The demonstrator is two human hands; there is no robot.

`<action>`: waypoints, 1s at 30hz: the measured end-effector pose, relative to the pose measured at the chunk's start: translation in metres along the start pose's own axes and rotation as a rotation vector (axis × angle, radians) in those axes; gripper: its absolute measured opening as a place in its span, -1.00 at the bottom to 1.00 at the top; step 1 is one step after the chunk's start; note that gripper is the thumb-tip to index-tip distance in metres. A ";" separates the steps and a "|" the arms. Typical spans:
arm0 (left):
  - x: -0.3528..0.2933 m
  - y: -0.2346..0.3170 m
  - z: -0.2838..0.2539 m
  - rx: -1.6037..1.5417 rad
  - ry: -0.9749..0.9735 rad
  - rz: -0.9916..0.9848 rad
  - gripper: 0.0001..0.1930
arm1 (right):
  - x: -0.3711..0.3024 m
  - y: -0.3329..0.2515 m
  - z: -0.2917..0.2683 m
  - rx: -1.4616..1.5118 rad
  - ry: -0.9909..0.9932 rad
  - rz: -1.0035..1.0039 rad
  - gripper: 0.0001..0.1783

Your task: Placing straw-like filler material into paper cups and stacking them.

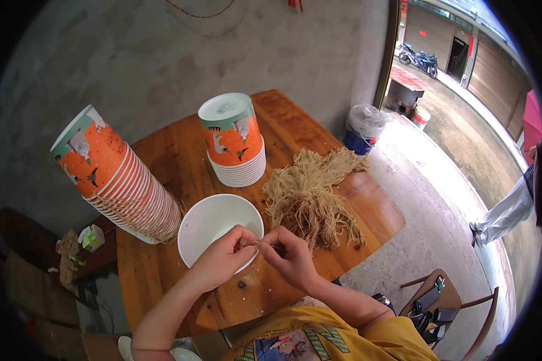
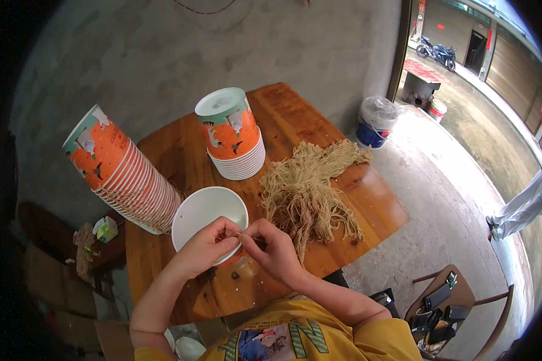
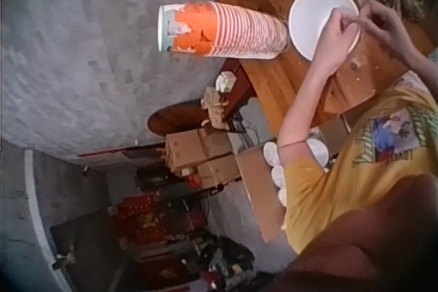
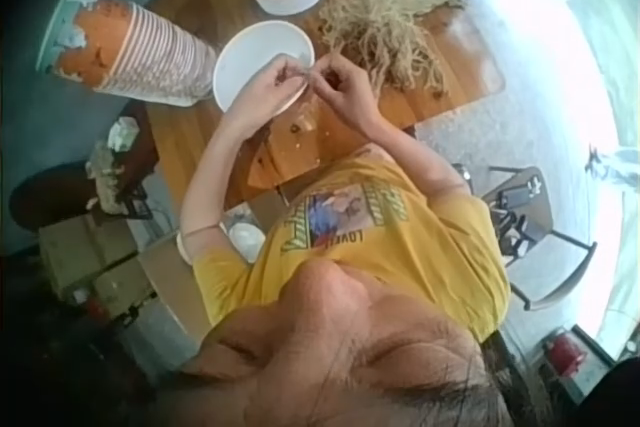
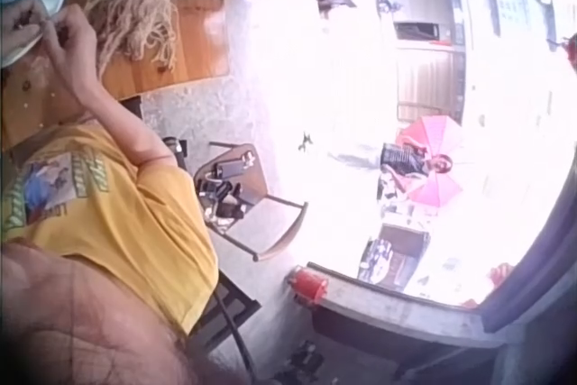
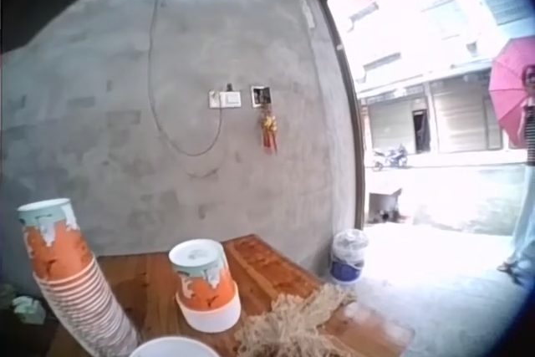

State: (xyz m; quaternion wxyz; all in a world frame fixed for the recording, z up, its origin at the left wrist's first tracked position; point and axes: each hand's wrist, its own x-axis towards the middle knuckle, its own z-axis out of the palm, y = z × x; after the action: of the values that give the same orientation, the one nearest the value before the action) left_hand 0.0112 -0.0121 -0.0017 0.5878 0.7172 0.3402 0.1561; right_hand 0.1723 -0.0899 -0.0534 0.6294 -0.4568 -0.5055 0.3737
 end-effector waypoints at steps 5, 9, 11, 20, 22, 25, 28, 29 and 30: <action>0.000 0.007 -0.001 0.053 0.014 -0.015 -0.90 | -0.003 -0.001 -0.003 -0.043 -0.013 0.027 -0.92; -0.003 0.014 0.002 0.299 0.083 0.112 -0.93 | -0.003 0.000 -0.008 -0.165 -0.026 -0.023 -0.87; -0.003 0.012 0.003 0.365 0.116 0.203 -0.93 | -0.004 -0.002 -0.008 -0.165 -0.013 -0.029 -0.86; -0.003 0.016 0.008 0.539 0.182 0.382 -0.93 | -0.003 -0.003 -0.008 -0.446 0.034 -0.237 -0.86; -0.002 0.014 0.009 0.583 0.191 0.427 -0.92 | -0.001 -0.001 -0.008 -0.462 0.040 -0.268 -0.86; 0.000 0.013 0.013 0.857 0.276 0.628 -0.88 | -0.002 -0.001 -0.008 -0.458 0.045 -0.270 -0.86; -0.003 0.017 0.017 0.918 0.323 0.636 -0.86 | -0.004 -0.004 -0.006 -0.438 0.039 -0.228 -0.86; -0.005 0.017 0.018 0.866 0.339 0.587 -0.87 | -0.004 -0.004 -0.005 -0.440 0.036 -0.216 -0.85; -0.006 0.016 0.019 0.814 0.355 0.538 -0.87 | -0.004 -0.003 -0.005 -0.438 0.036 -0.217 -0.85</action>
State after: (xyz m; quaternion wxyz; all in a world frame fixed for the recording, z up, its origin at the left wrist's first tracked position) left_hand 0.0235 -0.0311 0.0097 0.1334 0.9123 0.2717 0.2760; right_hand 0.1765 -0.0953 -0.0525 0.5609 -0.5319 -0.6092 0.1772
